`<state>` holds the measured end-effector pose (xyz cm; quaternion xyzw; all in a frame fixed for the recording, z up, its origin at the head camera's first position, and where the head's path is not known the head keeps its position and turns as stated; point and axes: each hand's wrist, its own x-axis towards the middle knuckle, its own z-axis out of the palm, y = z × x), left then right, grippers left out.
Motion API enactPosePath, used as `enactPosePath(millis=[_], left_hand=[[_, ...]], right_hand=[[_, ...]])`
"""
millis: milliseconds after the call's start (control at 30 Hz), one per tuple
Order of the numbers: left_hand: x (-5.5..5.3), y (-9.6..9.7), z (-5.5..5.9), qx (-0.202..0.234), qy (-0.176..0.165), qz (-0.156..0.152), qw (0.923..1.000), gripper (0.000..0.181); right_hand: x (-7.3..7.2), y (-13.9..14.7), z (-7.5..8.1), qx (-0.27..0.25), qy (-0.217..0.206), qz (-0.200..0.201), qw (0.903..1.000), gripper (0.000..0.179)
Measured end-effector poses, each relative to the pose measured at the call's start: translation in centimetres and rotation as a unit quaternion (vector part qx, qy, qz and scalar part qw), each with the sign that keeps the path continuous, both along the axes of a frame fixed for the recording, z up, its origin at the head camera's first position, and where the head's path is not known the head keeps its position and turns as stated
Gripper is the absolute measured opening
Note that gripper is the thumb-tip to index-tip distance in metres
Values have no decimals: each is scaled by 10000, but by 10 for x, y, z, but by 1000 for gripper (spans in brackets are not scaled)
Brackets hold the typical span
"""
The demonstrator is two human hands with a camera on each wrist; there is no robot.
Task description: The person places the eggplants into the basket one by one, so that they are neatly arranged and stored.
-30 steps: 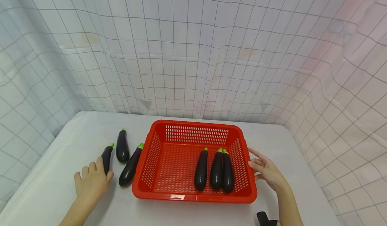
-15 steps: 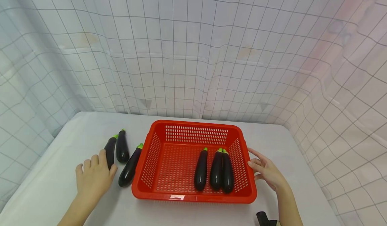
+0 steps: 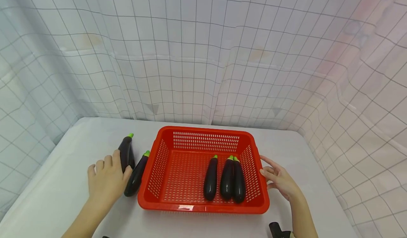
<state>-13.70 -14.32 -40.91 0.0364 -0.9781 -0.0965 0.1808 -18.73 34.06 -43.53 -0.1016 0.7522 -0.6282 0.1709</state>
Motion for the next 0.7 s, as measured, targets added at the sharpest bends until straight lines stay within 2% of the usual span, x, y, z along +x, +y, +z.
enactPosePath(millis=[367,700], left_hand=[[-6,18,11,125,-28,-124,9998,55],[-11,40,13,-65,-79,-363,9993,55]], right_hand=[[0,-1,0,165,38,-83,9998,57],[1,-1,1,133,49,-100,9998,57]])
